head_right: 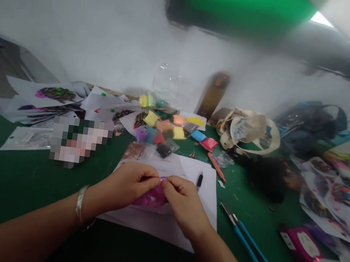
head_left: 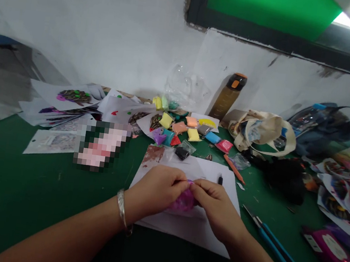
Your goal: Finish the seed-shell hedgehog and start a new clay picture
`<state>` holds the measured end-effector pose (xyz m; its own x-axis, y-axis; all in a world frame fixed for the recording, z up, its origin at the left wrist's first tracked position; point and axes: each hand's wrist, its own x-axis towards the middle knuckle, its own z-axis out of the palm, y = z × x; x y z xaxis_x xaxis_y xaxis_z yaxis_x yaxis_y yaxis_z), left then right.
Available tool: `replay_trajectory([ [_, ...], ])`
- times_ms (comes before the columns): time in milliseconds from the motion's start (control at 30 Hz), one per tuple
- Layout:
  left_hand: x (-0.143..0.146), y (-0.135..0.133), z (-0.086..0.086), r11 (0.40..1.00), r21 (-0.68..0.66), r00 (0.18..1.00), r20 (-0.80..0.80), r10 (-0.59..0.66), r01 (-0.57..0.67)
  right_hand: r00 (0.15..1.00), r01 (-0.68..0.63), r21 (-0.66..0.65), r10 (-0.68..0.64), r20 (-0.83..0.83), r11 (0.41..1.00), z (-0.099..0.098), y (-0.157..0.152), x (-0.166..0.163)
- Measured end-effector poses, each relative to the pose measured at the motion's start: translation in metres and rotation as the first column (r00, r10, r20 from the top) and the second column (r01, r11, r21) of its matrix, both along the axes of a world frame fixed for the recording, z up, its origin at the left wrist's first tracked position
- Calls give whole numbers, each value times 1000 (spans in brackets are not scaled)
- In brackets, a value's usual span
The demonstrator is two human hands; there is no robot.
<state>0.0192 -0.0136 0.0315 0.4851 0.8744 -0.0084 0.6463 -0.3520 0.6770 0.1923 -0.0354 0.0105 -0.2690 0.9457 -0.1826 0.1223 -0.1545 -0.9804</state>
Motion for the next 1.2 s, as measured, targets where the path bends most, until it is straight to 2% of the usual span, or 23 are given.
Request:
replay_trajectory([
  [300, 4, -5, 6, 999, 26, 999, 27, 30, -31, 995, 39, 88, -47, 87, 995, -3, 0, 0],
  [467, 4, -4, 5, 995, 85, 998, 43, 53, -57, 993, 85, 85, -91, 77, 993, -6, 0, 0],
  [567, 3, -2, 5, 995, 87, 998, 28, 53, -55, 998, 65, 40, -65, -6, 997, -6, 1, 0],
  [700, 2, 0, 5, 995, 86, 998, 11, 55, -56, 975, -13, -101, -9, -221, 995, -4, 2, 0],
  [800, 1, 1, 5, 996, 66, 998, 0, 58, -58, 952, -27, -162, -24, -306, 986, -3, 4, 1],
  [900, 1, 1, 4, 998, 59, 999, -9, 39, -38, 965, -9, -149, -30, -259, 989, -3, 4, 1],
  [1067, 2, 1, 3, 998, 51, 999, -25, 35, -34, 987, -10, -55, 1, -163, 998, -2, 4, 3],
  [1200, 3, 1, 4, 998, 53, 999, -21, 44, -43, 986, 26, -70, -37, -162, 997, -1, 3, 2],
])
